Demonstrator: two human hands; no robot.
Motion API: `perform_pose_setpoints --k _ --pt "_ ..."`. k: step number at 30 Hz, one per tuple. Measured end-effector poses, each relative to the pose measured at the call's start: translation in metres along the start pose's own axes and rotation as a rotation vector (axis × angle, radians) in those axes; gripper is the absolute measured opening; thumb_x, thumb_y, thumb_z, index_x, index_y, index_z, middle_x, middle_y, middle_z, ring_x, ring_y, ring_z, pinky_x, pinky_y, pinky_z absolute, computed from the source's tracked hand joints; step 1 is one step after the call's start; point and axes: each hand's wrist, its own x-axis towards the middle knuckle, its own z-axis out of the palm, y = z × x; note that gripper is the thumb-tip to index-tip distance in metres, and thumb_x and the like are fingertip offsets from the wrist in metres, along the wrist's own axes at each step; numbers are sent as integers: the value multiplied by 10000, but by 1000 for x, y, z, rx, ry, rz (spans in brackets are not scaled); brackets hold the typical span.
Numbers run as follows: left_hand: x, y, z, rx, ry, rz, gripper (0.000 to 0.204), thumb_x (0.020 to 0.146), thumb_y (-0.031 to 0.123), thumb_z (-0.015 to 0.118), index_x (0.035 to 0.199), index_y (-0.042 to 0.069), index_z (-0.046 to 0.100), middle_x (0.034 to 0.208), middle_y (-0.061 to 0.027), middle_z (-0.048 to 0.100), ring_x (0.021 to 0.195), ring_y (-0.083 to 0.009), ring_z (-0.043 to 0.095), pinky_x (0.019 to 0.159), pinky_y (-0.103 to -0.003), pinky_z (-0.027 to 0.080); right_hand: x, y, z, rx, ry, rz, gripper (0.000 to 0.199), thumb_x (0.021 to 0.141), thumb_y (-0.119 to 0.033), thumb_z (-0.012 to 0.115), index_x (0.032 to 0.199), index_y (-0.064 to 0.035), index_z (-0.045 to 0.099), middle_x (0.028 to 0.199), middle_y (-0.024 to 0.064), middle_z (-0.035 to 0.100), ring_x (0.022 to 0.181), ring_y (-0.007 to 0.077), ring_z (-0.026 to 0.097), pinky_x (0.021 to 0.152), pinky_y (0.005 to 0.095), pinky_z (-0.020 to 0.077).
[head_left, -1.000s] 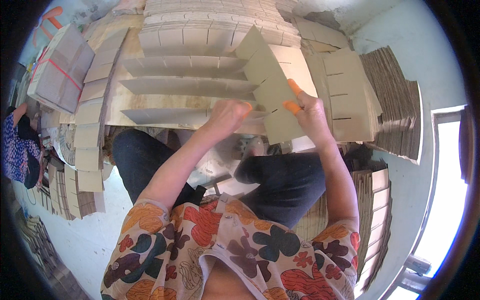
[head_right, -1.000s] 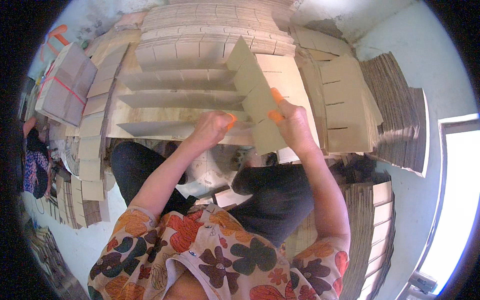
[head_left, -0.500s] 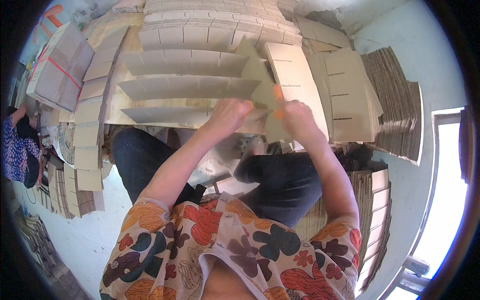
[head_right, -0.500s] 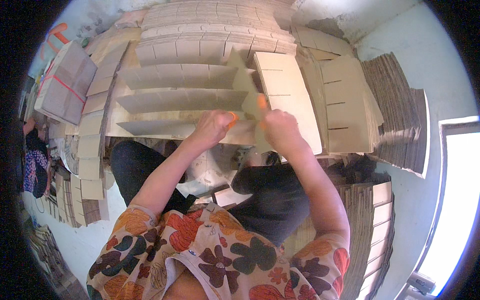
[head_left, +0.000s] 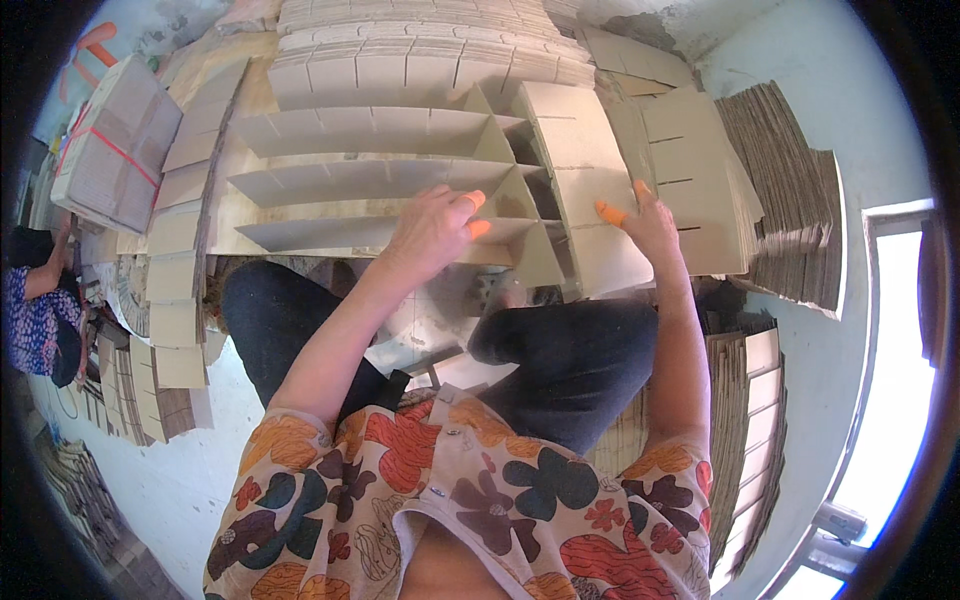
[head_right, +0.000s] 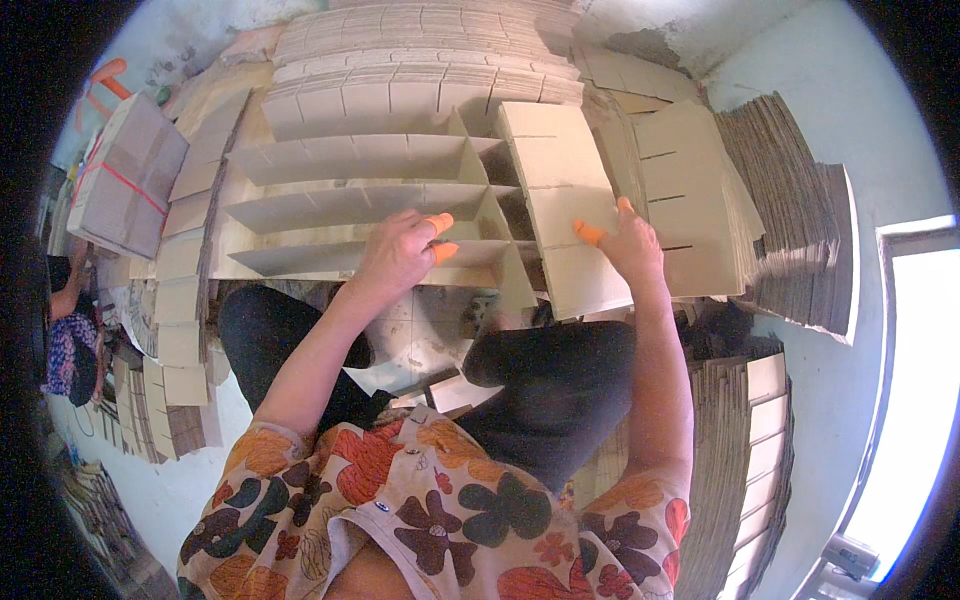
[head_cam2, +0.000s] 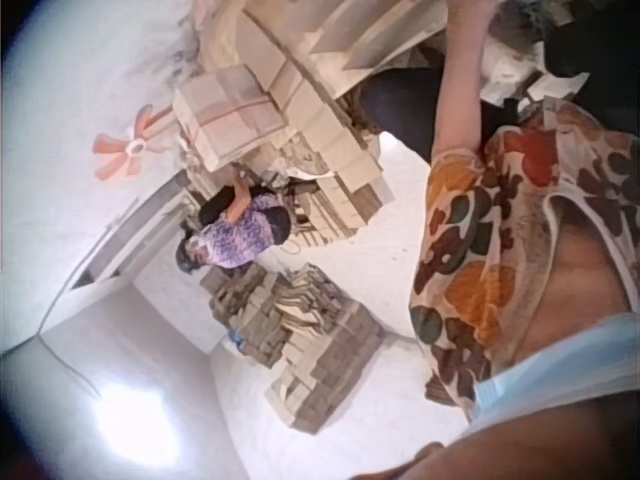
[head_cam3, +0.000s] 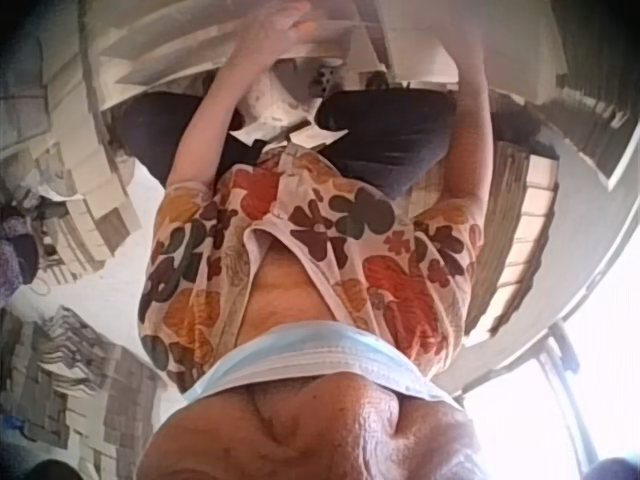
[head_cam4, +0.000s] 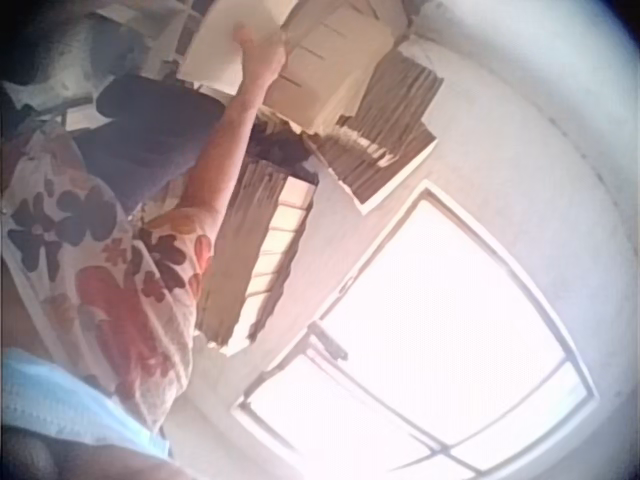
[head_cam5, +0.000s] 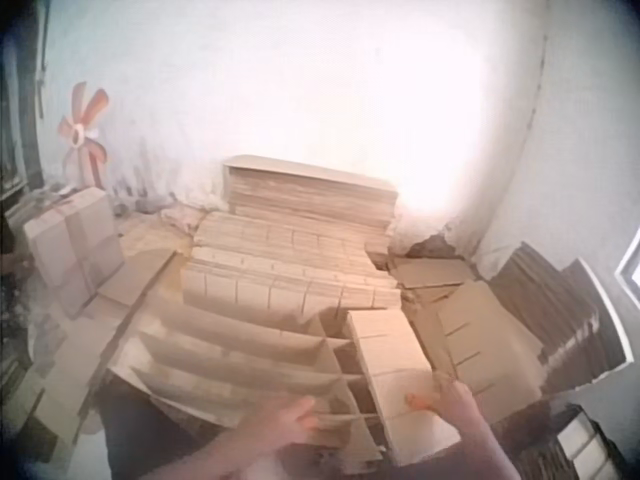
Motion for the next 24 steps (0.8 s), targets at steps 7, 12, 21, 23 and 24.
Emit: perform_pose_setpoints --k 7,12,21,23,24 --pt "-10 -12 4 16 -28 -63 296 728 222 716 950 34 659 715 -126 599 689 -304 582 630 -408 472 12 25 1 662 -20 221 460 665 -298 812 911 52 643 769 130 650 690 181 616 626 310 502" --pt "-12 -5 -11 -26 -32 -140 294 728 215 713 959 41 657 725 -136 601 715 -305 586 646 -400 473 10 46 -26 839 202 219 300 717 -190 781 882 24 650 753 63 630 664 123 576 595 270 481" --pt "-40 -40 -14 76 -64 -45 199 739 153 685 917 69 647 721 -132 618 707 -319 602 621 -419 482 -37 -94 -54 635 226 -386 580 753 -57 736 1285 -23 507 727 -39 553 702 5 459 658 142 398" --pt "-41 -37 -13 98 -82 -93 154 747 129 670 893 84 645 711 -130 619 702 -321 607 611 -426 483 -40 -116 -46 570 179 -376 546 741 -51 731 1245 7 528 683 82 583 591 55 451 581 206 417" --pt "-41 -34 -13 110 -92 -120 133 751 117 662 881 92 644 705 -129 619 700 -321 609 606 -429 483 -40 -125 -42 538 154 -372 530 735 -47 729 1225 22 538 660 143 599 535 80 448 542 238 427"
